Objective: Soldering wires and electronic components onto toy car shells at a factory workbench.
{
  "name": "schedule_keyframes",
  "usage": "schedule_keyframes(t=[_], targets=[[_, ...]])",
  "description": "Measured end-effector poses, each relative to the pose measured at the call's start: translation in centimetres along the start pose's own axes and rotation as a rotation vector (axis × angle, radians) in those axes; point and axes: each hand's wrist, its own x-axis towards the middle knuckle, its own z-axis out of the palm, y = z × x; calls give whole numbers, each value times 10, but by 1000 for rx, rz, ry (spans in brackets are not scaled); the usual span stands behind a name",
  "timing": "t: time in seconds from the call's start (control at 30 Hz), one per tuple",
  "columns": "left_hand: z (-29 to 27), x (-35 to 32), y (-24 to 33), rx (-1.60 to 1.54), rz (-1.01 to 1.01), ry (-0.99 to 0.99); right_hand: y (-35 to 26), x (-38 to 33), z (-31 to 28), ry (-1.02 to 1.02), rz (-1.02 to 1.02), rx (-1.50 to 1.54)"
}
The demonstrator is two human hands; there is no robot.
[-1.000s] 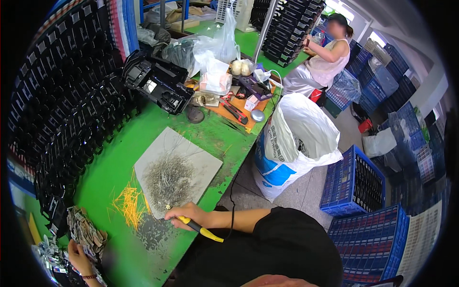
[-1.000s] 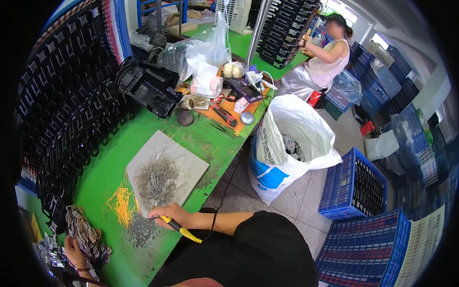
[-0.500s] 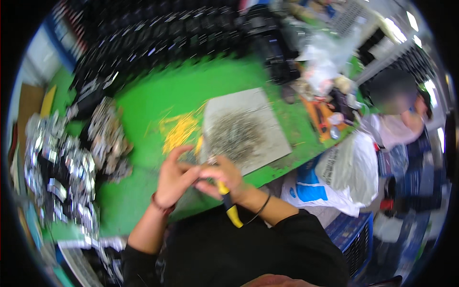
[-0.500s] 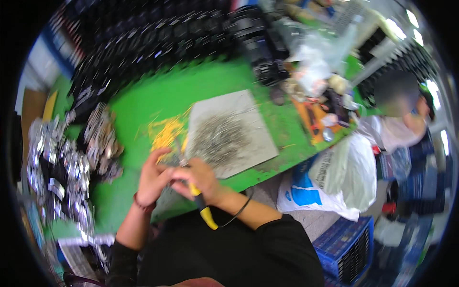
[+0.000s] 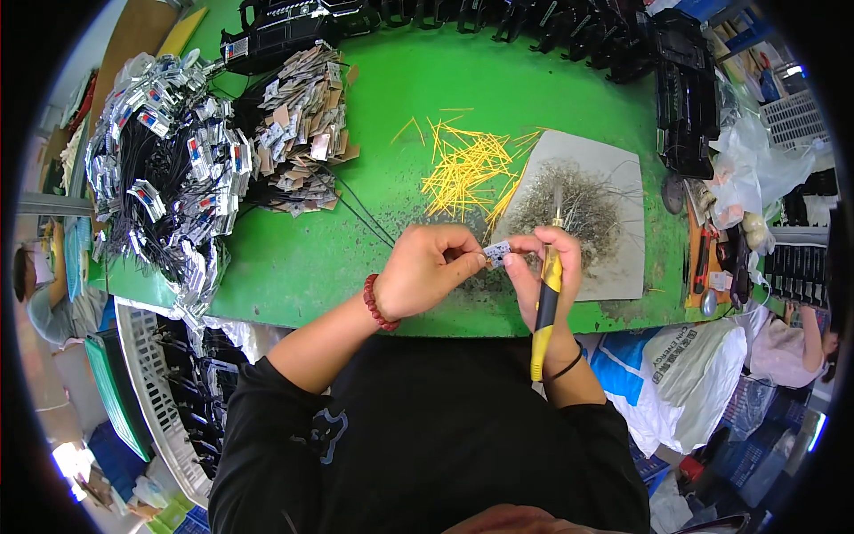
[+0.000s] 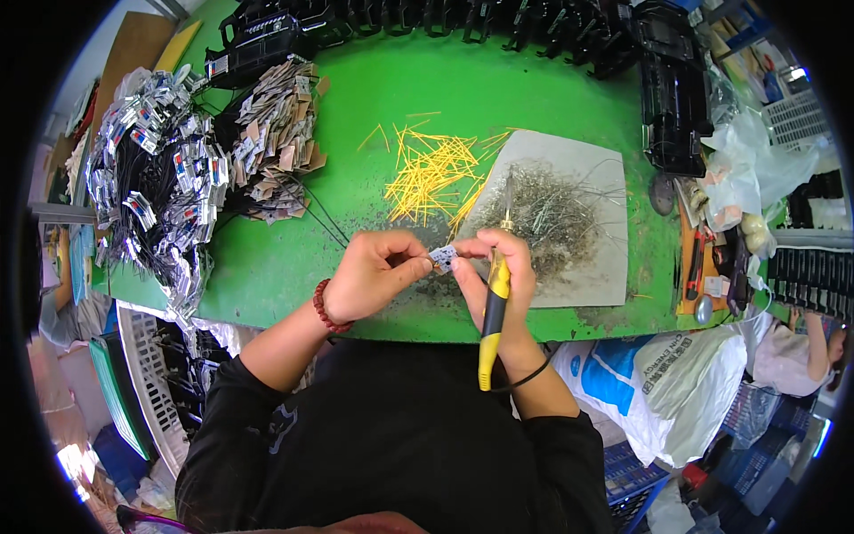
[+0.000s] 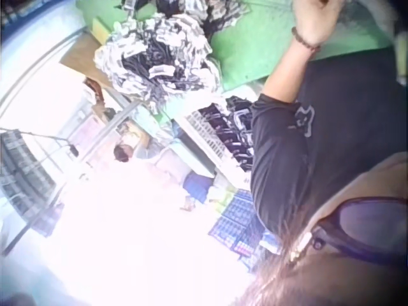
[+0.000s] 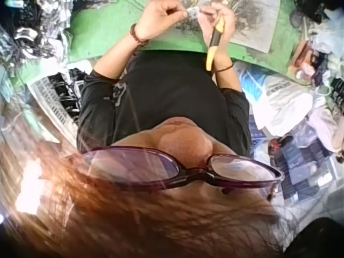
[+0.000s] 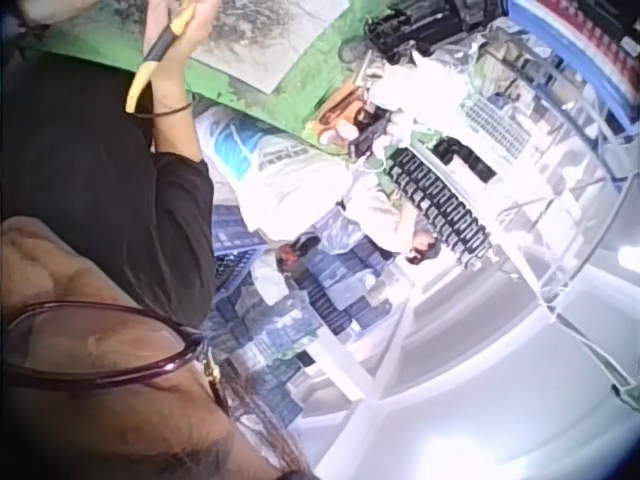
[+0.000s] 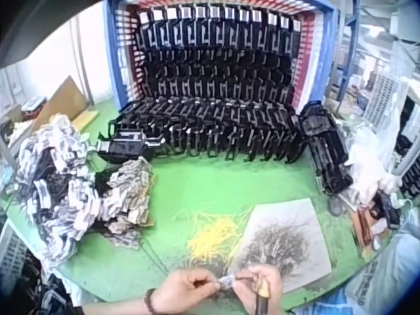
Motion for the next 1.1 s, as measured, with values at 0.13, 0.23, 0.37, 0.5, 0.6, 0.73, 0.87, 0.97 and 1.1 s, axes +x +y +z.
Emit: schedule_keyframes(t=[0.13,0.23,0.37,0.5,0.6,0.73,0.87,0.97,1.1], targets=[[-4,1,2,68,48,-9,0,9,0,-129,-248,-240],[-8,3,0,191,87,-47,-2,9,1,-150,-232,-251],[-10,11,-8,-244,-183,-239,0,2,2,-101,-345,-325],[-10,17,-16,-460,-274,-377,4,-4,-2,-109,-304,-268],[-8,20,-20,-429,-209,-397,4,-8,-5,-132,-230,-245],[-7,20,-25,-472,-290,-432,7,-10,-5,-130,-193,-308],[1,15,-29,-342,-88,-299,13,-9,-5,-89,-247,-259],[6,10,-30,128,143,-169,17,-5,-6,-100,-161,-330],[13,5,-31,216,128,-131,18,-2,-6,-144,-296,-375]])
